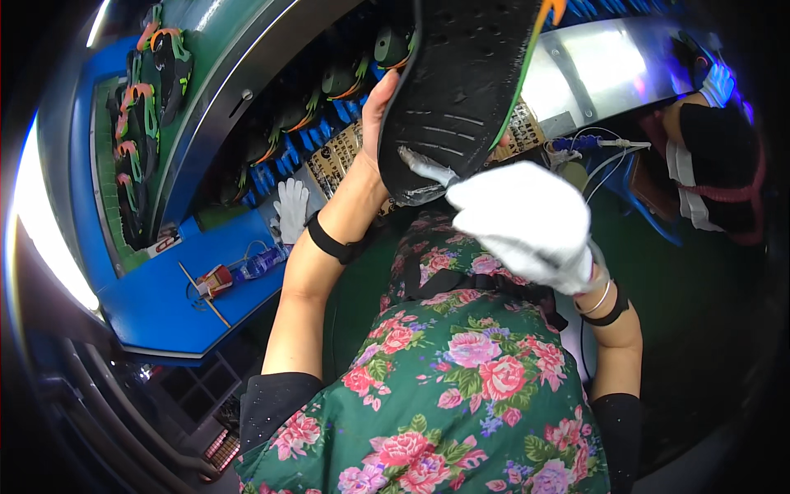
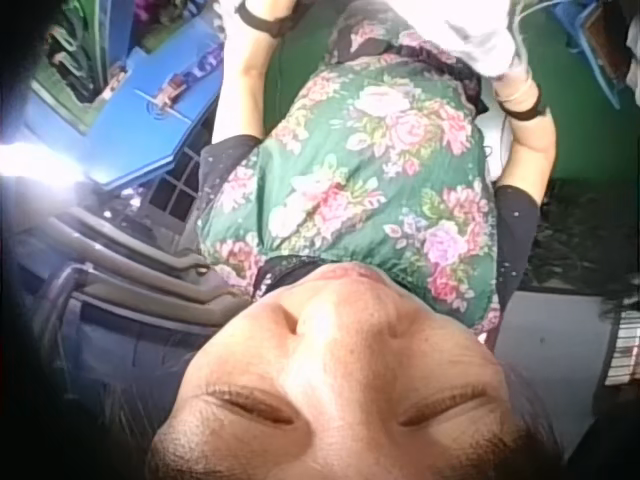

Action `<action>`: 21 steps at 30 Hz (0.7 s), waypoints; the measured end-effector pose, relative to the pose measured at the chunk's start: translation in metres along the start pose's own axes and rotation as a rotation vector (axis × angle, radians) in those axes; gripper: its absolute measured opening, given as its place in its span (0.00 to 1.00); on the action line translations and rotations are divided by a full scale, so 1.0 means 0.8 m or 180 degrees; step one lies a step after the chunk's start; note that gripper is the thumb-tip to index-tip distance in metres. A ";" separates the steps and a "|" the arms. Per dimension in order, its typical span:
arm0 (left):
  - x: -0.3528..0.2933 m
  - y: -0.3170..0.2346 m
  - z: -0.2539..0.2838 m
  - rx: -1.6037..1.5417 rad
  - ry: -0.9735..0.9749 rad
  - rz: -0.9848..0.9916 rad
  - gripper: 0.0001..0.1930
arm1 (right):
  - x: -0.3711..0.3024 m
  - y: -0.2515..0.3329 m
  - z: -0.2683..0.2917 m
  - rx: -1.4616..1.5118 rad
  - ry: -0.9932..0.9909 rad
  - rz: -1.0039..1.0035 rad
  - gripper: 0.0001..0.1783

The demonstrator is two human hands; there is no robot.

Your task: Apply adhesive to the bottom of shoe soles using a brush tool.

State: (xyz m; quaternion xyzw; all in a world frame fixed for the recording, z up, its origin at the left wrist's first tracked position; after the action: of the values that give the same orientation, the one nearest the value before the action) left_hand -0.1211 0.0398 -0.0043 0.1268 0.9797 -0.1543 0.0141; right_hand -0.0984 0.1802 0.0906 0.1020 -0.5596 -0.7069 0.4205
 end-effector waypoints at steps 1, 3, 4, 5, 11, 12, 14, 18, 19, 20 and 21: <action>0.002 -0.004 0.014 0.0747 -0.0274 0.0163 0.60 | -0.005 0.011 -0.011 -0.0342 0.0173 0.0345 0.16; -0.002 -0.014 0.052 0.0967 -0.0409 0.0051 0.57 | -0.018 0.012 -0.035 -0.0254 0.0480 0.0311 0.19; -0.006 -0.015 0.062 0.1058 -0.0523 0.0050 0.57 | -0.017 0.019 -0.034 -0.0021 0.0422 0.0204 0.18; -0.010 -0.016 0.071 0.1148 -0.0637 0.0052 0.56 | -0.012 0.025 -0.031 0.0209 0.0364 0.0093 0.16; -0.007 -0.023 0.033 -0.0406 -0.0299 0.0226 0.33 | 0.001 0.011 0.004 -0.0197 0.0158 0.0085 0.16; -0.004 -0.020 0.021 -0.0242 -0.0213 0.0327 0.25 | -0.004 0.013 -0.007 -0.0417 0.0334 0.0214 0.15; -0.003 -0.018 0.018 -0.0101 -0.0299 0.0335 0.24 | -0.019 0.015 -0.027 -0.0417 0.0603 0.0287 0.15; -0.013 -0.017 0.035 0.0094 -0.0343 0.0313 0.24 | -0.006 0.014 -0.017 0.0632 0.0669 0.0035 0.15; -0.012 -0.016 0.034 -0.0049 -0.0240 0.0320 0.24 | -0.003 0.007 -0.008 0.0692 0.0478 -0.0070 0.15; -0.011 -0.017 0.036 -0.0043 -0.0229 0.0321 0.24 | 0.003 0.005 0.001 0.0149 0.0048 -0.0066 0.14; -0.009 -0.020 0.038 -0.0078 -0.0200 0.0239 0.25 | -0.002 -0.004 -0.002 0.0054 -0.0020 -0.0135 0.15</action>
State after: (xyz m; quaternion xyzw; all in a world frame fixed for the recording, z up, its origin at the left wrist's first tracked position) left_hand -0.1181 0.0141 -0.0280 0.1584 0.9752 -0.1456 0.0521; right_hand -0.0980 0.1804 0.0869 0.1153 -0.5646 -0.7111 0.4028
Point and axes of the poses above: each hand's wrist, its own x-axis towards the middle knuckle, its own z-axis out of the back of the hand, y = z × x, the point moved 8 cm from there along x, towards the middle knuckle, and after that the axes turned 11 degrees about -z, right-handed, at the moved point
